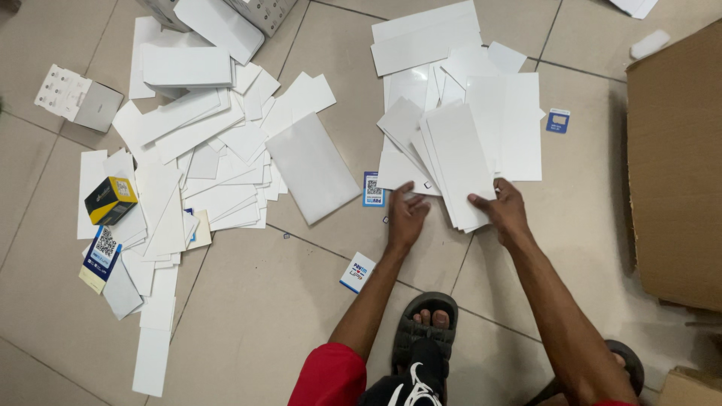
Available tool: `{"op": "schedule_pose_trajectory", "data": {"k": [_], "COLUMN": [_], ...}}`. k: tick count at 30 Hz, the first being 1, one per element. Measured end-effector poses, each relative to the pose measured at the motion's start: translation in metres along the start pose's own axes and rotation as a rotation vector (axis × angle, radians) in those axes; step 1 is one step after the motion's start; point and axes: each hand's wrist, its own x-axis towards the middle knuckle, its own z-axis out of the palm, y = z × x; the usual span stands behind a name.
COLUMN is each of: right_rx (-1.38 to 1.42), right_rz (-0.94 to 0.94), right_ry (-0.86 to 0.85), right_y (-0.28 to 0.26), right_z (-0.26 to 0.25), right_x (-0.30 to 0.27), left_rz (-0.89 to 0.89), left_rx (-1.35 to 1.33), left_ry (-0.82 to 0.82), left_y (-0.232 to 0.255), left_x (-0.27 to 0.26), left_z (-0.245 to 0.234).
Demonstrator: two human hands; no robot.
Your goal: The person sits on a tiled floor surrounded by scattered white paper sheets and small blue cards. They repeatedly gather stacks of paper from the floor, fold them, and place them into a cardboard box. The person also handles small blue cards, folding them and placing them into the box alongside the paper.
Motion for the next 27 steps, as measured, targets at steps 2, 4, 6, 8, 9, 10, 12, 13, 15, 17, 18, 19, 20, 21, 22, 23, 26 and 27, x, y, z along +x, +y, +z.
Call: {"op": "schedule_pose_trajectory", "data": {"k": [2,4,6,8,9,10,12,13,15,17,18,19,20,21,22,23,26,27], "right_rx": [-0.038,-0.114,-0.190,-0.265,-0.361,-0.458,-0.602,-0.650,-0.748,-0.844,-0.859,-0.873,-0.889,-0.934,-0.977,-1.020,-1.074,-1.064], "right_rz": [-0.026,-0.051,-0.083,-0.113,-0.131,-0.146,-0.169,-0.177,-0.189,-0.205,-0.234,-0.263,-0.289,-0.350,-0.422,-0.493,-0.584,-0.637], "right_ry": [0.012,0.042,0.065,0.078,0.098,0.118,0.138,0.138,0.141,0.161,0.147,0.133,0.120,0.115,0.112,0.108,0.058,0.109], "right_y": [-0.017,-0.027,-0.030,-0.023,-0.018,-0.013,-0.005,-0.004,-0.005,-0.015,-0.018,-0.022,-0.025,-0.026,-0.028,-0.029,-0.022,-0.020], "right_z": [-0.007,-0.011,-0.014,-0.021,-0.025,-0.028,-0.034,-0.036,-0.037,-0.040,-0.041,-0.044,-0.046,-0.048,-0.049,-0.049,-0.042,-0.041], "right_x": [-0.004,-0.012,-0.014,-0.013,-0.009,-0.004,0.005,0.008,0.007,0.002,-0.003,-0.006,-0.011,-0.018,-0.022,-0.027,-0.042,-0.044], "left_rz": [-0.009,-0.018,-0.035,-0.012,-0.001,-0.010,-0.026,-0.020,-0.007,0.024,0.030,0.069,0.106,0.143,0.172,0.201,0.202,0.187], "left_rx": [-0.100,-0.208,-0.327,-0.366,-0.386,-0.400,-0.430,-0.446,-0.472,-0.470,-0.470,-0.442,-0.416,-0.389,-0.265,-0.141,0.097,0.156], "left_ry": [0.068,0.091,0.071,0.058,0.052,0.042,0.023,0.015,0.003,-0.016,-0.028,-0.014,-0.002,0.009,0.004,-0.001,-0.091,-0.136], "left_y": [0.001,0.007,0.014,0.019,0.021,0.023,0.026,0.027,0.027,0.027,0.026,0.026,0.028,0.031,0.037,0.043,0.057,0.058], "left_x": [0.014,0.022,0.026,0.028,0.029,0.031,0.037,0.039,0.041,0.048,0.048,0.050,0.052,0.051,0.051,0.046,0.026,0.020], "left_z": [-0.018,-0.034,-0.044,-0.049,-0.050,-0.050,-0.049,-0.047,-0.045,-0.047,-0.046,-0.047,-0.049,-0.051,-0.054,-0.057,-0.058,-0.057]}}
